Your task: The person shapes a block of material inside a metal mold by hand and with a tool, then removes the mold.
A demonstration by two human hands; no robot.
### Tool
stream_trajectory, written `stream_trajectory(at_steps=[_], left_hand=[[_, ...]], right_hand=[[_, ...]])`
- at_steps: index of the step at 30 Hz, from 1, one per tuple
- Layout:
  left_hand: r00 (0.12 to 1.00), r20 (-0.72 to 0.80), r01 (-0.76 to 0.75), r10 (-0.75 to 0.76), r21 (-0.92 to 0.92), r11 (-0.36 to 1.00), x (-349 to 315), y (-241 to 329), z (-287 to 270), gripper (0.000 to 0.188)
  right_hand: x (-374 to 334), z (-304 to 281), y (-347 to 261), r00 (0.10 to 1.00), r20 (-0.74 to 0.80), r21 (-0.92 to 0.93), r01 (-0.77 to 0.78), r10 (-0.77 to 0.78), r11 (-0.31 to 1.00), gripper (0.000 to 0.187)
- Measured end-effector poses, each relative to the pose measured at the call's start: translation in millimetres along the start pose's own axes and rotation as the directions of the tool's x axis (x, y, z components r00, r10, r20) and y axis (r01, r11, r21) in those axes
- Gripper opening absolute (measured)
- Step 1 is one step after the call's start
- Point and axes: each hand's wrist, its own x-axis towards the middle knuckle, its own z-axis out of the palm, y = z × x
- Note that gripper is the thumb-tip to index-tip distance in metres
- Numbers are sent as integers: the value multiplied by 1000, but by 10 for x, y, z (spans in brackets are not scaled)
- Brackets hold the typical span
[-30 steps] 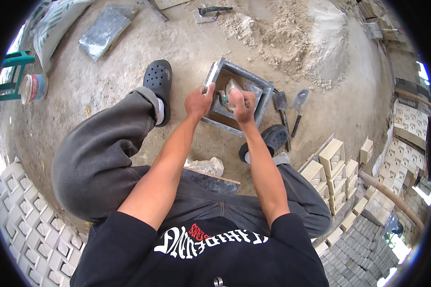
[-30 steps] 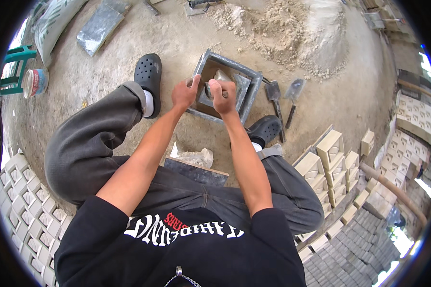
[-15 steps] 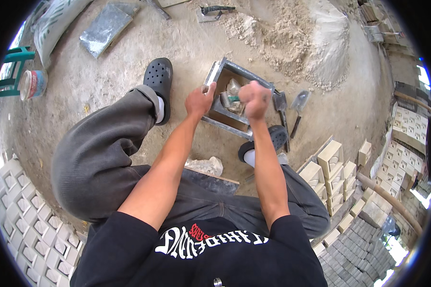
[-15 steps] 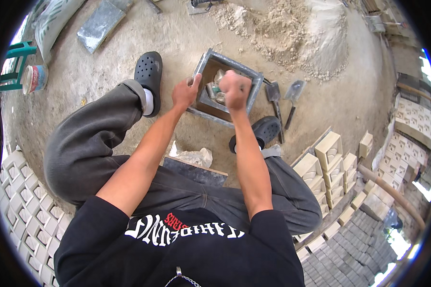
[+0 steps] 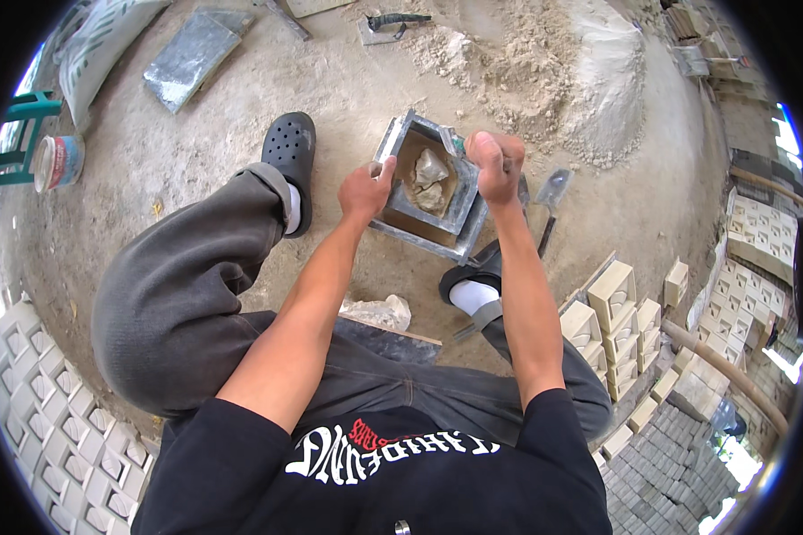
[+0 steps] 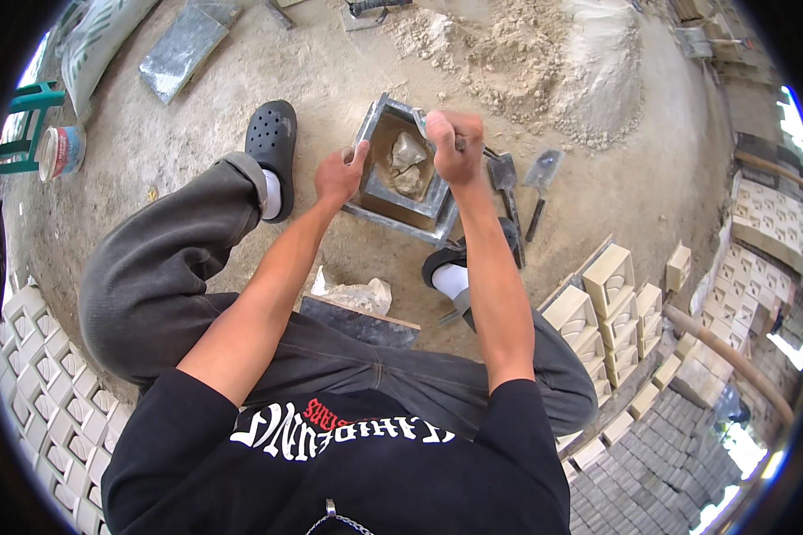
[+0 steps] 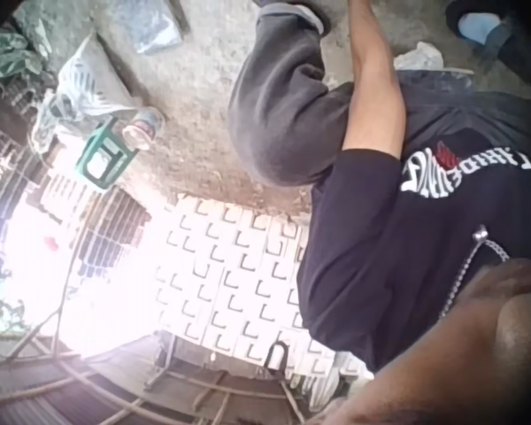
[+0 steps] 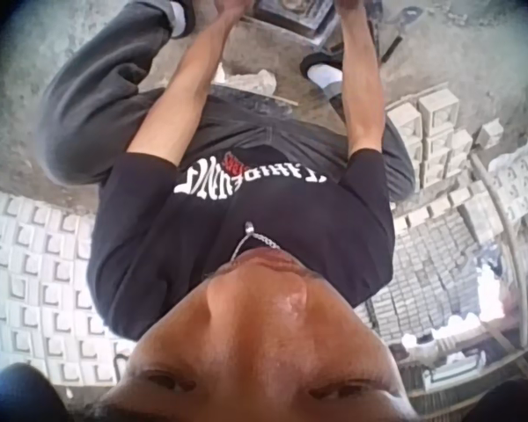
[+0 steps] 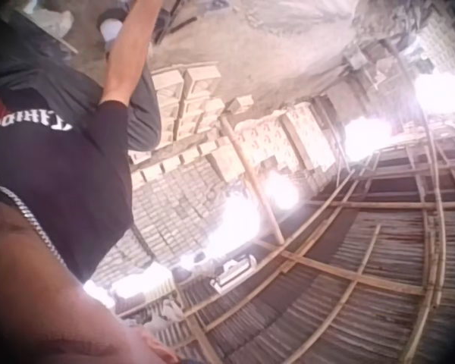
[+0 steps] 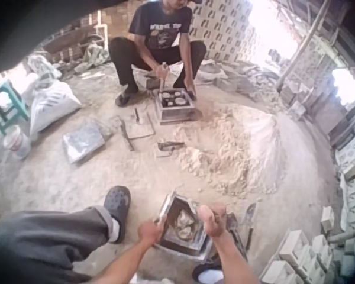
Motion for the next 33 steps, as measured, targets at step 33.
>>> stream_trajectory(at_steps=[33], left_hand=[[998, -39, -44, 45, 12, 999, 30, -49, 52, 64]], right_hand=[[-106, -32, 249, 986, -106, 224, -105, 132, 969, 41]])
